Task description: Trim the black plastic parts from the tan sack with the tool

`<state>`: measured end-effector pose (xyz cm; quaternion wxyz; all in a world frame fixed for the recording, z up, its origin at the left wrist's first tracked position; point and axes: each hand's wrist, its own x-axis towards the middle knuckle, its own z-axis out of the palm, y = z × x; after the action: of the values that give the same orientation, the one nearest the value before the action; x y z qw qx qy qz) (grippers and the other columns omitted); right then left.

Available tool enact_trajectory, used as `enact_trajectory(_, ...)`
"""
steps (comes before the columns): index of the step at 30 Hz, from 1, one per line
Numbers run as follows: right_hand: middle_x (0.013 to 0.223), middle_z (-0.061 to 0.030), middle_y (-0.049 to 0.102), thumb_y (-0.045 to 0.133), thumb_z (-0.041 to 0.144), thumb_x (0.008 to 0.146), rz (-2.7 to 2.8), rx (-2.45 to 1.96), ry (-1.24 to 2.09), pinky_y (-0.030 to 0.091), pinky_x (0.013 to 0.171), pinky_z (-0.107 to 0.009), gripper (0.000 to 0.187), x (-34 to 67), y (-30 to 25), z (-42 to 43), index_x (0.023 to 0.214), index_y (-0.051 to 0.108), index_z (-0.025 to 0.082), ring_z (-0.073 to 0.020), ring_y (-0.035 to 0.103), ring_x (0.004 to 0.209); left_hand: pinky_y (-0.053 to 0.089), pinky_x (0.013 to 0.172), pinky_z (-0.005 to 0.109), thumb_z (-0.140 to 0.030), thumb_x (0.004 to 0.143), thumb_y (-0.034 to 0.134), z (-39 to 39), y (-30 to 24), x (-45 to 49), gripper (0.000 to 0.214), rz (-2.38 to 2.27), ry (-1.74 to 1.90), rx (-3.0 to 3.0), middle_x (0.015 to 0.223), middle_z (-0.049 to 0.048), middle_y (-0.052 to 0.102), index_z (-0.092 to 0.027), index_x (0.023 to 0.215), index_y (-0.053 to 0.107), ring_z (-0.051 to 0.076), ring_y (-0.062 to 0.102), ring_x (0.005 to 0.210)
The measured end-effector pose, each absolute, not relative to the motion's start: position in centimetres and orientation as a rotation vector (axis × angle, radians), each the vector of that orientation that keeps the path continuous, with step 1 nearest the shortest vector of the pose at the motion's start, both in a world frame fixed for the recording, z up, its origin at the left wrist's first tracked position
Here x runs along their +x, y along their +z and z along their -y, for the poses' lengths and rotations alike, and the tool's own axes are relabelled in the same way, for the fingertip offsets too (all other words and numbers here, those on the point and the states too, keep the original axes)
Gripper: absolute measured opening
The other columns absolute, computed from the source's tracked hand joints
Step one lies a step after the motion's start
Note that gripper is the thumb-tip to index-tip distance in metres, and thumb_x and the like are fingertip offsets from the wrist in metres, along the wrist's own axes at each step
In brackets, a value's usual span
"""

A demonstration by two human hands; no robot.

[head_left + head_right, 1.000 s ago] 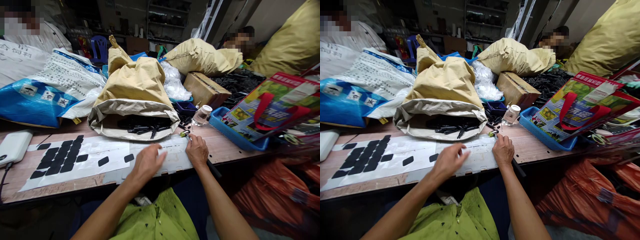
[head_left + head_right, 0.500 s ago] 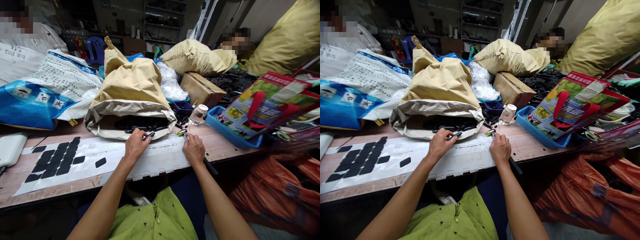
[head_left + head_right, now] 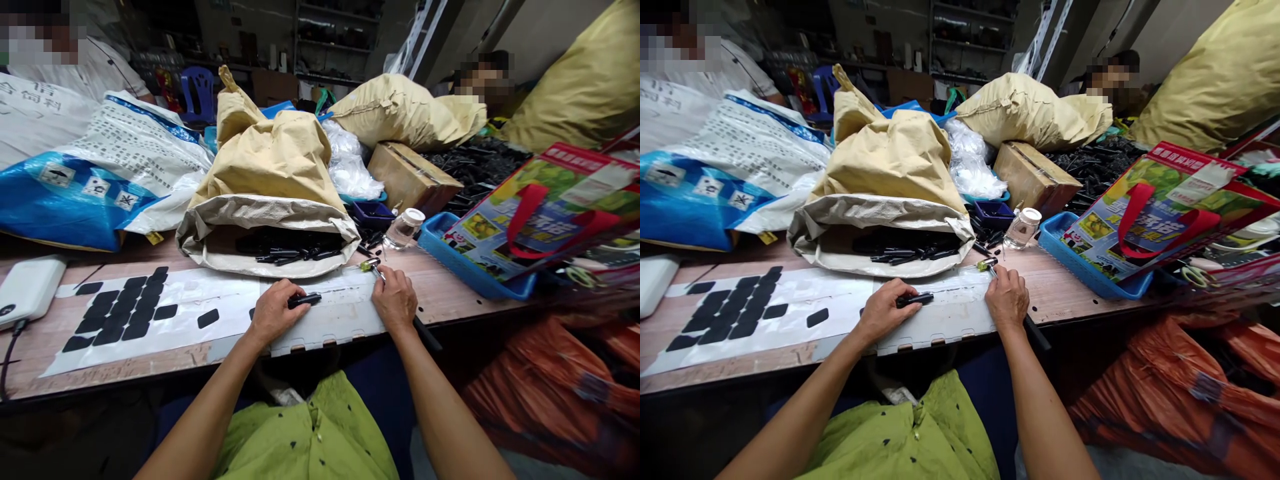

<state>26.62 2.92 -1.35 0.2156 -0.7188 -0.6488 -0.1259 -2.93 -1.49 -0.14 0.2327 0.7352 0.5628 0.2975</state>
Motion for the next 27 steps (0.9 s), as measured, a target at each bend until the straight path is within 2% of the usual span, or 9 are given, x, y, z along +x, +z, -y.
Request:
enact_trajectory(5, 0.098, -0.0085, 0.066, 0.053, 0.018, 0.096, 1.803, -1.907, -0.345, 0.038, 0.079, -0.033, 0.033, 27.0, -1.1, -2.8, 0.124, 0.071, 0.021, -0.023, 0.054, 0.091, 0.043, 0.077, 0.03, -0.025, 0.081, 0.075, 1.2, -0.1, -3.2, 0.014, -1.524, 0.83, 1.912, 0.094, -0.0007, 0.066, -0.023, 0.095, 0.071, 0.019, 0.06, 0.089)
enact_trajectory(9, 0.103, -0.0104, 0.068, 0.048, 0.022, 0.101, 1.67, -1.728, -0.325, 0.044, 0.088, -0.035, 0.036, 24.7, 1.0, -0.7, 0.129, 0.069, 0.02, -0.0248, 0.06, 0.098, 0.043, 0.079, 0.031, -0.025, 0.08, 0.076, 1.1, -0.3, -3.2, 0.014, -1.521, 0.834, 1.888, 0.094, -0.0012, 0.067, -0.024, 0.094, 0.072, 0.019, 0.06, 0.09)
enact_trajectory(12, 0.113, -0.0098, 0.069, 0.047, 0.026, 0.103, 1.675, -1.477, -0.003, 0.049, 0.094, -0.034, 0.035, 21.6, 2.6, 1.8, 0.133, 0.065, 0.021, -0.0226, 0.063, 0.107, 0.043, 0.081, 0.031, -0.025, 0.079, 0.077, 1.0, -0.4, -3.2, 0.015, -1.51, 0.832, 1.883, 0.093, -0.0008, 0.067, -0.024, 0.094, 0.073, 0.019, 0.06, 0.091)
enact_trajectory(15, 0.115, -0.0081, 0.07, 0.048, 0.026, 0.103, 1.793, -1.322, 0.388, 0.052, 0.096, -0.033, 0.033, 18.7, 3.0, 3.9, 0.131, 0.066, 0.023, -0.02, 0.065, 0.109, 0.044, 0.08, 0.031, -0.024, 0.079, 0.077, 0.9, -0.5, -3.2, 0.015, -1.503, 0.844, 1.858, 0.092, 0.0, 0.066, -0.023, 0.094, 0.074, 0.02, 0.061, 0.092)
enact_trajectory(17, 0.113, -0.0079, 0.071, 0.047, 0.024, 0.104, 1.861, -1.295, 0.506, 0.052, 0.097, -0.034, 0.033, 17.5, 2.8, 4.8, 0.13, 0.066, 0.023, -0.0198, 0.066, 0.109, 0.044, 0.081, 0.031, -0.022, 0.078, 0.077, 0.9, -0.5, -3.2, 0.016, -1.494, 0.854, 1.845, 0.092, 0.0003, 0.066, -0.023, 0.094, 0.075, 0.02, 0.061, 0.093)
enact_trajectory(27, 0.105, -0.0084, 0.069, 0.044, 0.021, 0.104, 2.005, -1.298, 0.435, 0.055, 0.09, -0.033, 0.037, 16.2, 1.3, 5.8, 0.135, 0.064, 0.021, -0.0202, 0.066, 0.099, 0.044, 0.079, 0.03, -0.021, 0.079, 0.076, 0.9, -0.4, -3.3, 0.009, -1.472, 0.862, 1.845, 0.087, -0.0001, 0.064, -0.023, 0.088, 0.076, 0.018, 0.06, 0.09)
